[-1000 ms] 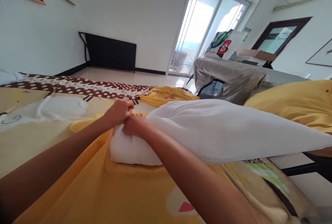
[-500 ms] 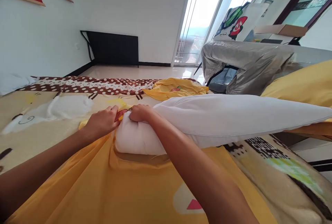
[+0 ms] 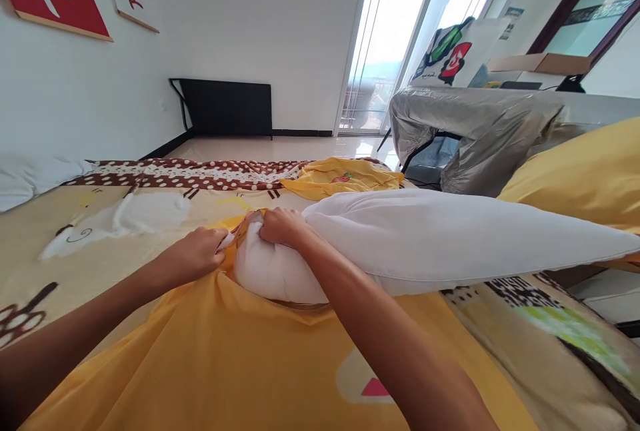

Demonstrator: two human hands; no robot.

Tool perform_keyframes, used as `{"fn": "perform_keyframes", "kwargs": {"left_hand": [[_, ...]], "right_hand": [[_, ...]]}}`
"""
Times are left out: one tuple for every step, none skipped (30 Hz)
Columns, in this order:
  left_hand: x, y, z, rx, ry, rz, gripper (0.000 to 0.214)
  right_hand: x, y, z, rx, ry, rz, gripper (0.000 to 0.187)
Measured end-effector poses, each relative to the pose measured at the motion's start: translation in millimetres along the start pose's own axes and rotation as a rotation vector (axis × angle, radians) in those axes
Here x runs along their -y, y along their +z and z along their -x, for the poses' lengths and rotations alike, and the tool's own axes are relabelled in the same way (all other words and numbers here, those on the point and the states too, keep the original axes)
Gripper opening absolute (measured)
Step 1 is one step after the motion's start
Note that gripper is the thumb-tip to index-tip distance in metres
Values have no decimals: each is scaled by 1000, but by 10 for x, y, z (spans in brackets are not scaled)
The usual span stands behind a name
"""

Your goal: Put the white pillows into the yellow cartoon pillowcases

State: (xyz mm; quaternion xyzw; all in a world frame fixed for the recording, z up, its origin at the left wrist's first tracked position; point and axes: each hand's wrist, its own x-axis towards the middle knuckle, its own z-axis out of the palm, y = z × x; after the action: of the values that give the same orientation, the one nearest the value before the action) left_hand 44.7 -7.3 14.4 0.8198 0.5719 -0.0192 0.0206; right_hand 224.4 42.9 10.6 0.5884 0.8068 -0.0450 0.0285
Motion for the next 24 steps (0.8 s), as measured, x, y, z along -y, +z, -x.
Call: {"fn": "perform_keyframes", "kwargs": {"left_hand": [[8, -27, 14, -20, -6, 7, 14], [12, -53, 30, -38, -15, 13, 15], [11, -80, 51, -59, -32, 14, 16], [2, -109, 75, -82, -52, 5, 18], [-15, -140, 103, -108, -76, -12, 20], [-39, -172, 131, -138, -99, -33, 23], [-68, -204, 157, -171, -117, -57, 25], [-102, -237, 179, -206, -127, -81, 26], [-137, -268, 195, -240, -129, -99, 27], [-172, -298, 202, -275, -121, -112, 28], [-206, -326, 202, -308, -112, -119, 28], [-239, -354, 196, -336, -100, -121, 29], [-269, -381, 185, -364, -84, -118, 29], [-296, -409, 170, -390, -70, -111, 29], [-322, -437, 153, -412, -61, -101, 29], [-346, -467, 136, -432, -56, -89, 29], [-370, -498, 117, -447, -55, -77, 29], [-394, -530, 99, -461, -54, -67, 30], [-419, -562, 79, -472, -58, -57, 30], [-447, -592, 60, -479, -64, -48, 31], [-479, -620, 40, -486, -67, -43, 31], [-513, -643, 22, -489, -71, -38, 31], [-550, -659, 4, -485, -74, -36, 31], [-588, -668, -11, -479, -76, -37, 31]], "right_hand": [[6, 8, 36, -13, 4, 8, 35], [15, 13, 76, -24, 7, 17, 34], [28, 13, 120, -33, 7, 26, 33], [44, 8, 169, -41, 5, 35, 32], [63, -3, 222, -47, 2, 44, 31], [84, -20, 278, -53, -3, 52, 30], [106, -42, 334, -58, -8, 58, 29], [127, -68, 389, -64, -11, 64, 28], [146, -98, 439, -72, -11, 68, 28], [163, -129, 481, -82, -8, 69, 27], [175, -162, 514, -92, -2, 69, 28], [184, -195, 535, -106, 7, 67, 28], [189, -229, 544, -120, 18, 63, 29], [192, -261, 543, -134, 29, 58, 29], [194, -292, 534, -146, 38, 52, 30], [195, -319, 520, -156, 47, 45, 30], [198, -340, 503, -164, 53, 39, 30], [205, -354, 488, -169, 56, 31, 30], [216, -361, 475, -172, 57, 24, 30], [232, -359, 465, -176, 55, 17, 30], [252, -349, 458, -181, 48, 9, 30], [274, -333, 452, -186, 33, -1, 31], [297, -312, 444, -183, 18, -11, 32], [317, -289, 433, -174, 5, -20, 34]]}}
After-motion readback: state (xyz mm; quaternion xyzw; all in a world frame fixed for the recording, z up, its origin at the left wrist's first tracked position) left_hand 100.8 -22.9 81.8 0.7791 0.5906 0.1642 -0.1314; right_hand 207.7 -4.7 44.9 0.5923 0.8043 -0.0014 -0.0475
